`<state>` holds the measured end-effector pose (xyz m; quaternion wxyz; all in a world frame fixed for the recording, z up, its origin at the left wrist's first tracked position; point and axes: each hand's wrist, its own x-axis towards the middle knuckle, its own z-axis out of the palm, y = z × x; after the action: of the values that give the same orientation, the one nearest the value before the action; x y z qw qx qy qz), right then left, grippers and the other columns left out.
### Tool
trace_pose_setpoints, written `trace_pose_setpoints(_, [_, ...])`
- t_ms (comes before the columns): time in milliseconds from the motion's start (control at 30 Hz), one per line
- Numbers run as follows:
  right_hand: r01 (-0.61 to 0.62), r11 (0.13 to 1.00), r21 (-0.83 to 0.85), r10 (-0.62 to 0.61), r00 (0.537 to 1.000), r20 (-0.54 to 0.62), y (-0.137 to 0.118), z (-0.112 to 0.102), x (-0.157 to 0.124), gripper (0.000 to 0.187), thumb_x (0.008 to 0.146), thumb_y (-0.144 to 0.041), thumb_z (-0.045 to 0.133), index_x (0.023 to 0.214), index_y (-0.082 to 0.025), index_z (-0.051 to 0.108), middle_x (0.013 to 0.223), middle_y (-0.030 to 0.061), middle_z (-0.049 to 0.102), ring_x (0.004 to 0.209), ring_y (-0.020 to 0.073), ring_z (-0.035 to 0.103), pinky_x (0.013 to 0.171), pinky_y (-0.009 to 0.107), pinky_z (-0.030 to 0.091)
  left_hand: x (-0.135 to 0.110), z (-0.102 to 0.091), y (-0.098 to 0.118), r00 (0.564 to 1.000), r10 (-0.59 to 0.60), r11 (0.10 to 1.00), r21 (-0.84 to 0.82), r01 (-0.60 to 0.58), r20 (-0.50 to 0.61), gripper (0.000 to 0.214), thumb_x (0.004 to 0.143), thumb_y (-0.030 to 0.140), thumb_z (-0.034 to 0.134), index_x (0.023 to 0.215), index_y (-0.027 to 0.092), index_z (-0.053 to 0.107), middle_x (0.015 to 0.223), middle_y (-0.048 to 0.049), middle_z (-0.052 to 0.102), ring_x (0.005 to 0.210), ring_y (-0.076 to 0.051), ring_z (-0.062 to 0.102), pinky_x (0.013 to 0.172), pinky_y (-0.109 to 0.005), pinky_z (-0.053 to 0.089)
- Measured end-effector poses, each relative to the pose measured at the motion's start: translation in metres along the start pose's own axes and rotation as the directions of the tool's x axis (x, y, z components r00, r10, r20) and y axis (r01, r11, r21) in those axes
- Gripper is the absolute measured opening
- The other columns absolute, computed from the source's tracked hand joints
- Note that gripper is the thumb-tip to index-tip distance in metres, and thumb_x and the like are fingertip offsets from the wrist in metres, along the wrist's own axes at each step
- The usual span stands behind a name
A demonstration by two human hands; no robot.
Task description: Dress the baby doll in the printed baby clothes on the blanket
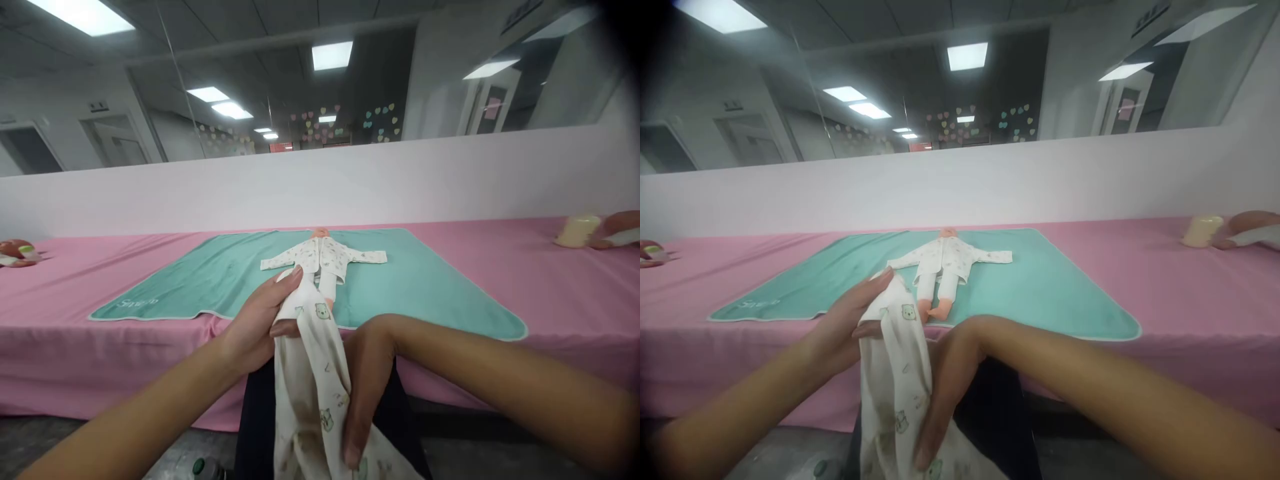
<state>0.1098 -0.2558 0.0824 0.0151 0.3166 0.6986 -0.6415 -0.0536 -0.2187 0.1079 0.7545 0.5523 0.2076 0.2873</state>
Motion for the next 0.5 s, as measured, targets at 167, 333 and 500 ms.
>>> trace_pose_setpoints(167, [0.150, 0.969, -0.197, -0.202, 0.939, -0.277, 0.024, -0.031, -0.003, 0.023, 0.077, -0.034, 0.056, 0.090, -0.016, 0.062, 0.086, 0.0006, 0.063, 0.082, 0.0125, 0.058, 0.071, 0.021, 0.046, 0.015, -0.029, -0.034, 0.988, -0.150, 0.962, 0.235, 0.136, 0.041, 0.028, 0.073, 0.039, 0.066, 0.083, 0.016, 0.056, 0.066, 0.0013, 0.054, 0.049, -0.005, 0.042, 0.044, -0.016, 0.031])
trace_pose_setpoints(333, [0.143, 0.970, -0.197, -0.211, 0.897, -0.388, 0.049, -0.046, 0.018, 0.021, 0.077, -0.035, 0.058, 0.090, -0.018, 0.062, 0.089, 0.0001, 0.061, 0.084, 0.0134, 0.056, 0.074, 0.022, 0.044, 0.027, -0.043, -0.058, 0.989, -0.127, 0.969, 0.202, 0.140, -0.077, 0.023, 0.077, 0.035, 0.061, 0.085, 0.014, 0.061, 0.077, -0.0035, 0.061, 0.069, -0.013, 0.054, 0.061, -0.022, 0.042])
trace_pose_setpoints(500, [0.067, 0.994, -0.081, -0.099, 0.867, -0.489, 0.062, -0.059, 0.034, 0.034, 0.069, -0.043, 0.066, 0.091, -0.017, 0.064, 0.088, 0.0005, 0.062, 0.082, 0.0158, 0.056, 0.074, 0.023, 0.043, 0.040, -0.064, -0.074, 0.960, -0.069, 0.997, -0.045, 0.059, -0.270, 0.022, 0.078, 0.037, 0.060, 0.084, 0.016, 0.061, 0.076, -0.0026, 0.062, 0.069, -0.015, 0.056, 0.060, -0.022, 0.044])
